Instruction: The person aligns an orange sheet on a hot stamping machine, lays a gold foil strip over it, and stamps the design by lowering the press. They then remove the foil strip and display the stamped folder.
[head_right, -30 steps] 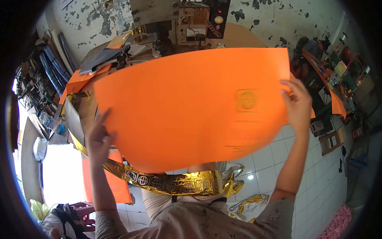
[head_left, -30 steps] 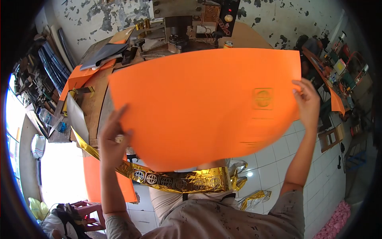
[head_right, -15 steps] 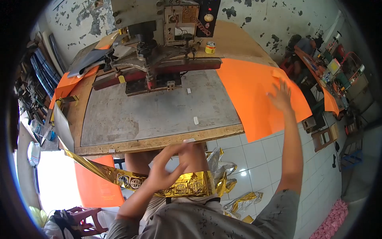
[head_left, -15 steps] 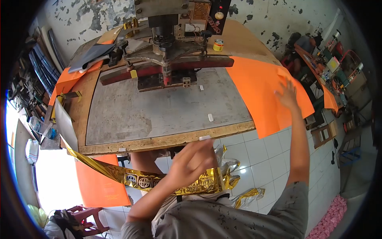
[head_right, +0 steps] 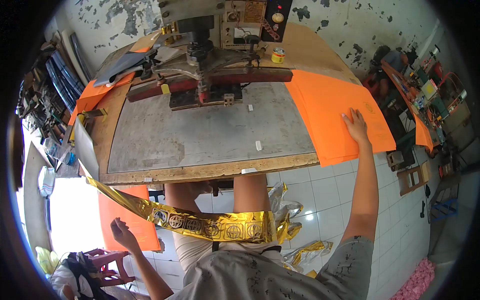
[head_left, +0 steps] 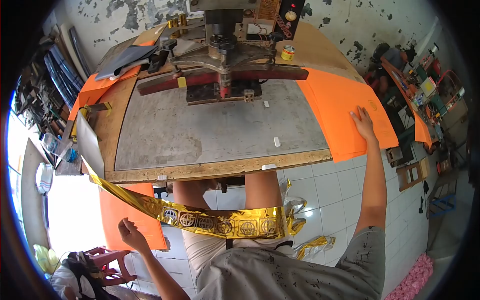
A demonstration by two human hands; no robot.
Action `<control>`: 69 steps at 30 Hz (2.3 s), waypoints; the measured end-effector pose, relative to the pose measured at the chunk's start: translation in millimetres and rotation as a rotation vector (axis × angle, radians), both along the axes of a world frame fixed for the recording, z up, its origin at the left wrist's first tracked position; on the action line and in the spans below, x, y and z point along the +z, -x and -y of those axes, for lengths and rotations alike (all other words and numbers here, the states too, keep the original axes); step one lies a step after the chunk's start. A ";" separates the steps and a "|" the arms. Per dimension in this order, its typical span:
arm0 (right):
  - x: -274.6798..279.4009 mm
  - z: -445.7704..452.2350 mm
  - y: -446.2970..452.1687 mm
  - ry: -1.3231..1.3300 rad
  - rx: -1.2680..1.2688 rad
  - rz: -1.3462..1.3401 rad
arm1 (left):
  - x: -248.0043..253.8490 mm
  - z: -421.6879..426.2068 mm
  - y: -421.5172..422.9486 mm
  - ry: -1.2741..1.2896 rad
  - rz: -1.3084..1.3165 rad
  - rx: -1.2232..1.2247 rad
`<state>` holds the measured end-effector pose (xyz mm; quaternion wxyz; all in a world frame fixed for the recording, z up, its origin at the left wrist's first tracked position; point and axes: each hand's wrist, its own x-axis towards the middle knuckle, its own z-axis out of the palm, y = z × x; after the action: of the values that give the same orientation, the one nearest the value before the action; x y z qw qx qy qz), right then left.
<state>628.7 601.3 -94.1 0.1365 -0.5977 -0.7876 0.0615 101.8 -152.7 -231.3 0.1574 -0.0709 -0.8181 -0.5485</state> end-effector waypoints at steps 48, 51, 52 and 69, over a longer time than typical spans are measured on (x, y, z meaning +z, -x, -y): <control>-101.1 288.8 167.7 -0.787 0.403 -0.421 | -239.6 112.9 71.5 -0.324 0.503 0.039; -96.5 296.0 163.4 -0.722 0.383 -0.409 | -236.8 145.6 64.3 0.182 0.297 -0.051; -93.0 299.9 163.5 -0.699 0.381 -0.416 | -191.6 125.1 53.8 -0.621 0.605 0.068; -97.1 604.3 340.1 0.596 1.487 -0.435 | -68.0 38.0 -125.4 -0.188 0.193 -0.074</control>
<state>288.6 -3.0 -191.2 0.0455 0.0930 -0.8839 0.4560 227.2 -190.7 -299.3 0.0636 -0.0330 -0.7712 -0.6325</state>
